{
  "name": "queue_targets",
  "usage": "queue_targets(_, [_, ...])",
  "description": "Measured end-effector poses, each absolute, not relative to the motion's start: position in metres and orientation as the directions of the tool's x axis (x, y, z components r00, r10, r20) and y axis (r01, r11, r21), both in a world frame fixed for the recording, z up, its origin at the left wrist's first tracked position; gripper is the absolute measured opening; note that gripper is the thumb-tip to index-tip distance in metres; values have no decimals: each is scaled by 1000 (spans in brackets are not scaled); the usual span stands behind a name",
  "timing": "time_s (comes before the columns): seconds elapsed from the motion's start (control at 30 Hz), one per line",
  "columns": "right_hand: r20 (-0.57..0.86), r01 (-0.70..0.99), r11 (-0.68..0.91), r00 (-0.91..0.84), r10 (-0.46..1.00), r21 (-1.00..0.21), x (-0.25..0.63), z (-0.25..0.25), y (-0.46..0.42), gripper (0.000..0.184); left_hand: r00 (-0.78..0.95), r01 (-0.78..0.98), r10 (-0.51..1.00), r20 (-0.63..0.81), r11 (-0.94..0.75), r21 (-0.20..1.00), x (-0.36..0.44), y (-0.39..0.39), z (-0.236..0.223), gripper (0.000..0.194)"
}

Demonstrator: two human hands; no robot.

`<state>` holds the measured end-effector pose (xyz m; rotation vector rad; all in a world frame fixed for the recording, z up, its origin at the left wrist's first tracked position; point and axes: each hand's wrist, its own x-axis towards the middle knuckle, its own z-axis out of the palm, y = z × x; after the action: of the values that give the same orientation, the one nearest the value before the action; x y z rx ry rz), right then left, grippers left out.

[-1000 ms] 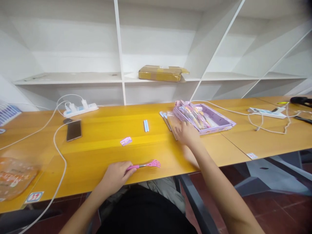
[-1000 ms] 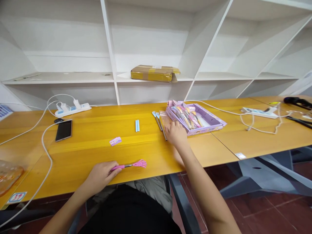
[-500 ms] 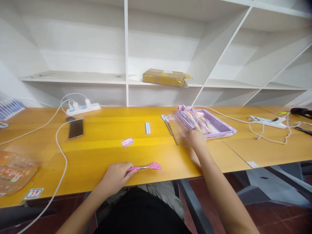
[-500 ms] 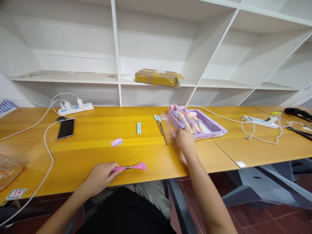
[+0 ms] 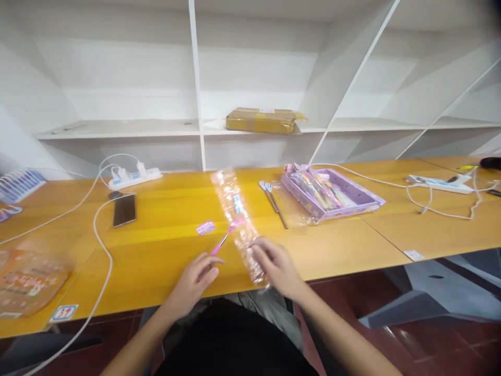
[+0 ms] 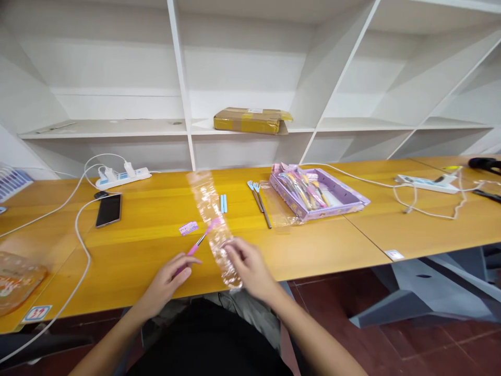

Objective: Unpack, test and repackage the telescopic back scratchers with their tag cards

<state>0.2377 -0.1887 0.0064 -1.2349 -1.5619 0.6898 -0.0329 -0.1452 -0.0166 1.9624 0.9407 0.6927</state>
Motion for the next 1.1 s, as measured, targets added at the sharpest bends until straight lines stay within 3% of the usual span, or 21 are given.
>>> queue_targets(0.1, [331,362,403,-246,911,-841,201,-5,-198,35,565,269,815,127,-328,906,-26,-151,-23,41])
queue_targets(0.17, [292,298,390,-325,899,-871,194,-13,-197,42,536,288,837,114,-308,907,-23,-151,-26,37])
queue_targets(0.23, [224,136,266,-265,938,-954,195,-20,-192,53,508,324,855,101,-298,898,-21,-151,-26,36])
queue_targets(0.33, [75,-141,53,-157,985,-989,201,-26,-181,51,533,336,844,63,-280,899,-21,-149,-21,36])
queue_targets(0.6, [149,-96,132,-204,968,-987,200,-27,-169,43,663,340,749,1,-302,890,-24,-148,-11,33])
queue_targets(0.7, [109,-243,94,-47,993,-966,202,-32,-166,37,567,280,821,64,-266,922,-28,-146,-22,33])
queue_targets(0.83, [71,-437,163,220,973,-884,213,-29,-172,30,223,20,970,92,-99,995,-29,-142,-42,38])
queue_targets(0.9, [84,-364,133,148,985,-922,220,-19,-186,29,111,-130,993,37,-22,991,-26,-140,-48,39])
queue_targets(1.0, [91,11,97,-249,964,-995,226,3,-211,30,105,-268,994,-32,59,962,-22,-141,-45,41])
queue_targets(1.1, [60,332,255,-499,864,-908,223,18,-223,30,112,-338,992,-54,89,937,-19,-142,-36,45])
